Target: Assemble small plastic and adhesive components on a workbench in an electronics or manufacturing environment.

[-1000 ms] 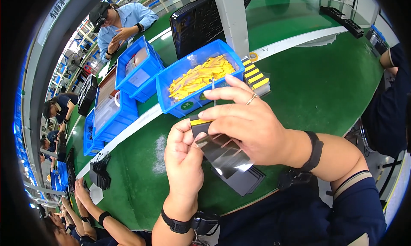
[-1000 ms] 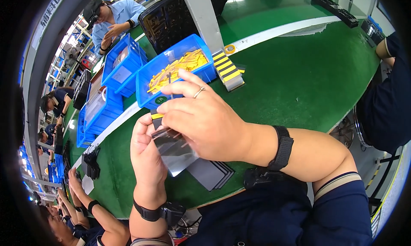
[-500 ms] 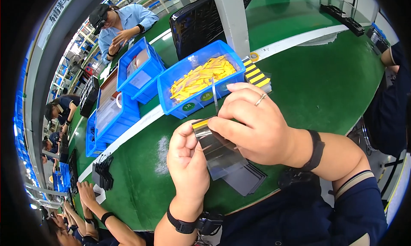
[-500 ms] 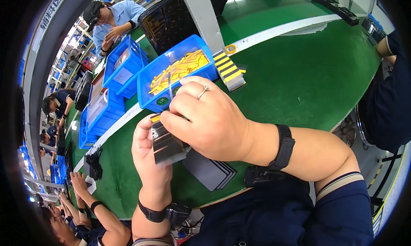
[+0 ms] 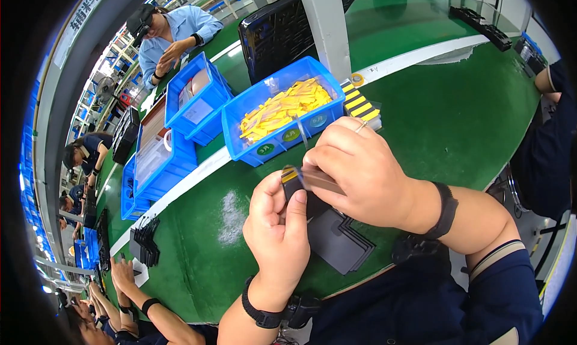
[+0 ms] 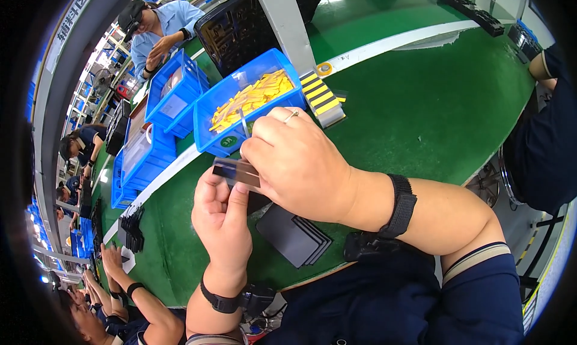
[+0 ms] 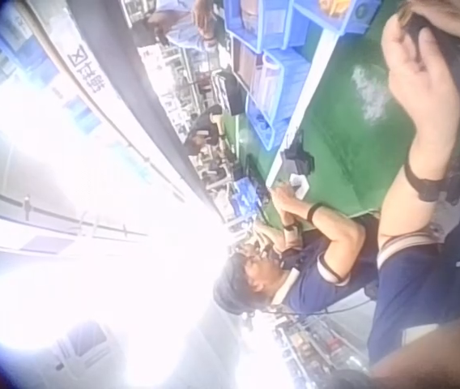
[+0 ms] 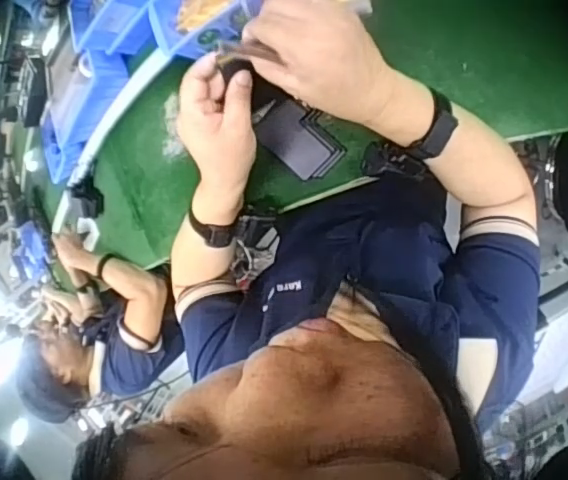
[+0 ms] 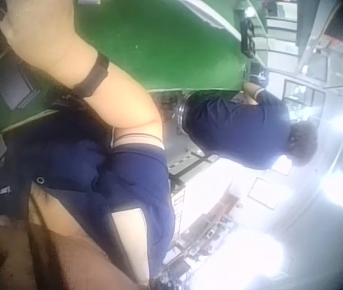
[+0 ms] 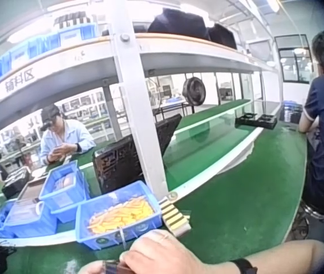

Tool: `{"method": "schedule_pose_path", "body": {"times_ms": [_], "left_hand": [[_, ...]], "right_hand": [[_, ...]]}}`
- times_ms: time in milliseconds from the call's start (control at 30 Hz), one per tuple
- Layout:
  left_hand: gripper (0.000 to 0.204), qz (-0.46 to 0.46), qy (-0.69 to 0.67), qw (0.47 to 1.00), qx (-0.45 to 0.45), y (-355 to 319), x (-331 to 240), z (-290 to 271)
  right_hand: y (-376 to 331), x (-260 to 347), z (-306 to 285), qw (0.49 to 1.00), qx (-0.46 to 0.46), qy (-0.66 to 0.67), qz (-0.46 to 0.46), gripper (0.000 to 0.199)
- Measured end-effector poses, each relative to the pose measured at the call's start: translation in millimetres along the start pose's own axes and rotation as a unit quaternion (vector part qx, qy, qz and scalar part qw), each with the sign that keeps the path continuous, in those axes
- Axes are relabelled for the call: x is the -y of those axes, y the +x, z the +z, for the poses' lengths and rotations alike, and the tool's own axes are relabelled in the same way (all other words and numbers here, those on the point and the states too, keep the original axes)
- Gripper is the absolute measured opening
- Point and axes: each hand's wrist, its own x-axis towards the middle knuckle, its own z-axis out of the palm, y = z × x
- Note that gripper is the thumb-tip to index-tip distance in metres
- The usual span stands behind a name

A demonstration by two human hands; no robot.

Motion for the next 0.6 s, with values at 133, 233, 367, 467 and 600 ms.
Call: {"method": "schedule_pose_path", "body": {"times_ms": [133, 233, 367, 467, 600], "left_hand": [[0.028, 0.032, 0.176, 0.984, 0.008, 8.2, -6.0, -11.4], [0.024, -0.001, 0.037, 0.997, -0.073, 34.9, 10.9, -31.9], [0.027, -0.146, 0.273, 0.946, -0.098, 75.2, 42.4, -126.2], [0.030, -0.160, 0.505, 0.840, -0.116, 70.1, 32.2, -134.0], [0.024, 0.013, 0.189, 0.981, 0.031, 53.3, 3.3, -75.7]], "right_hand": [[3.6, 0.3, 0.5, 0.998, 0.016, 0.054, 0.002, 0.018], [-1.0, -3.5, -2.0, 0.995, 0.049, 0.070, 0.043, 0.016], [-0.3, -9.0, 0.9, 0.981, 0.086, 0.096, 0.142, 0.017], [1.2, -8.2, 7.2, 0.920, 0.150, 0.206, 0.298, 0.023], [-7.6, -18.7, 13.7, 0.919, 0.160, 0.245, 0.265, 0.025]]}}
